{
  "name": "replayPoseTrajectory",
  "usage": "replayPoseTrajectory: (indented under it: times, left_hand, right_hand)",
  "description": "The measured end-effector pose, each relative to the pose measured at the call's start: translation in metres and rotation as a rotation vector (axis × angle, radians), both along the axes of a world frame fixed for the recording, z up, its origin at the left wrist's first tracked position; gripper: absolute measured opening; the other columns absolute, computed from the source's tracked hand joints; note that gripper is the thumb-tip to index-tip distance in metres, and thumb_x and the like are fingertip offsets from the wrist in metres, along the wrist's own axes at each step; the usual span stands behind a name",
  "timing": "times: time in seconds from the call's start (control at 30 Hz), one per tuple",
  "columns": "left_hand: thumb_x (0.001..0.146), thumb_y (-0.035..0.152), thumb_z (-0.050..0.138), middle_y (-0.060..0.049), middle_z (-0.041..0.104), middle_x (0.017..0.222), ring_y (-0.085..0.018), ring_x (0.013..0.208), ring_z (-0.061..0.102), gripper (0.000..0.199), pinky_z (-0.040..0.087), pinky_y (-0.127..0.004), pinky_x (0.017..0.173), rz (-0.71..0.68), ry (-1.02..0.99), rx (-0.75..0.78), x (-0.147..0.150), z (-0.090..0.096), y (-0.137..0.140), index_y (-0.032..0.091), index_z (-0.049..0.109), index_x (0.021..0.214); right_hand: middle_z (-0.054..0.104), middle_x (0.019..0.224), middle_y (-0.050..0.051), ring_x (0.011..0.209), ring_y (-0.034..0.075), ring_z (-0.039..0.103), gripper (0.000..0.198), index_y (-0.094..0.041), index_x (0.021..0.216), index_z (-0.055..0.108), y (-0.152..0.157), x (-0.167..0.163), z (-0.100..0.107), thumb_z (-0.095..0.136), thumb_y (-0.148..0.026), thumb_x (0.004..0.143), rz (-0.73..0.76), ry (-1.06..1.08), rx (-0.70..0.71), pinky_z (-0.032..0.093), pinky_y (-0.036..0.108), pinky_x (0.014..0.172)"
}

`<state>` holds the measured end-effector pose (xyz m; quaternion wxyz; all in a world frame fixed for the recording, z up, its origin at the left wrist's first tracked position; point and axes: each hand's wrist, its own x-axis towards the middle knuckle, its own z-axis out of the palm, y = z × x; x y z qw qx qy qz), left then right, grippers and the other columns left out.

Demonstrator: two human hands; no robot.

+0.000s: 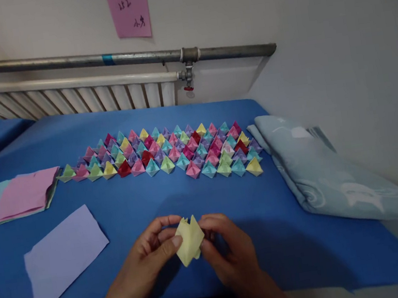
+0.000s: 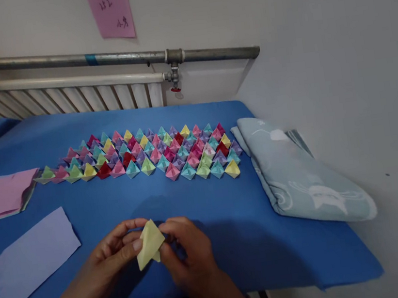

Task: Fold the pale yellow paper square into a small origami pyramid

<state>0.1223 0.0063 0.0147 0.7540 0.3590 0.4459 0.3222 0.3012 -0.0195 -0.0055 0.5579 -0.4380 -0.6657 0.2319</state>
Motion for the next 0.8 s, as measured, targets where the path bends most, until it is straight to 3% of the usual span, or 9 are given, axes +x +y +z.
replayPoseTrajectory:
  times: [0.1, 0.23, 0.47, 0.8]
  left_hand:
    - [0.082, 0.044, 0.070, -0.006, 0.070, 0.112, -0.020, 0.100, 0.064, 0.044, 0.048, -0.031, 0.088, -0.062, 0.082, 0.064, -0.001, 0.003, -0.003, 0.026, 0.061, 0.120]
    - [0.084, 0.048, 0.066, -0.007, 0.064, 0.127, -0.025, 0.122, 0.054, 0.042, 0.042, -0.034, 0.102, 0.012, 0.128, 0.140, -0.004, 0.007, -0.002, 0.026, 0.063, 0.119]
    - [0.080, 0.042, 0.071, -0.002, 0.068, 0.097, -0.018, 0.092, 0.059, 0.023, 0.046, -0.026, 0.084, -0.148, 0.057, 0.127, 0.002, 0.014, 0.000, 0.024, 0.072, 0.093]
    - [0.074, 0.034, 0.077, -0.001, 0.065, 0.085, -0.015, 0.079, 0.057, 0.017, 0.047, -0.026, 0.076, -0.043, -0.005, 0.140, 0.005, 0.014, -0.001, 0.020, 0.069, 0.079]
  right_hand:
    - [0.068, 0.086, 0.001, 0.078, 0.014, 0.066, 0.018, -0.023, 0.095, 0.064, 0.000, 0.005, 0.001, 0.056, -0.009, 0.086, 0.002, 0.049, -0.022, 0.053, 0.024, 0.071]
    - [0.070, 0.084, 0.002, 0.076, 0.014, 0.066, 0.011, -0.023, 0.089, 0.067, -0.003, 0.011, -0.002, 0.058, -0.017, 0.088, 0.049, 0.244, -0.157, 0.053, 0.023, 0.067]
    - [0.070, 0.078, 0.000, 0.067, 0.014, 0.064, 0.011, -0.022, 0.088, 0.069, -0.007, 0.007, -0.010, 0.063, -0.022, 0.080, 0.123, 0.400, -0.426, 0.050, 0.022, 0.059]
    - [0.067, 0.073, -0.002, 0.062, 0.012, 0.059, 0.013, -0.021, 0.093, 0.067, -0.008, 0.001, -0.006, 0.065, -0.026, 0.081, 0.083, 0.384, -0.472, 0.048, 0.021, 0.056]
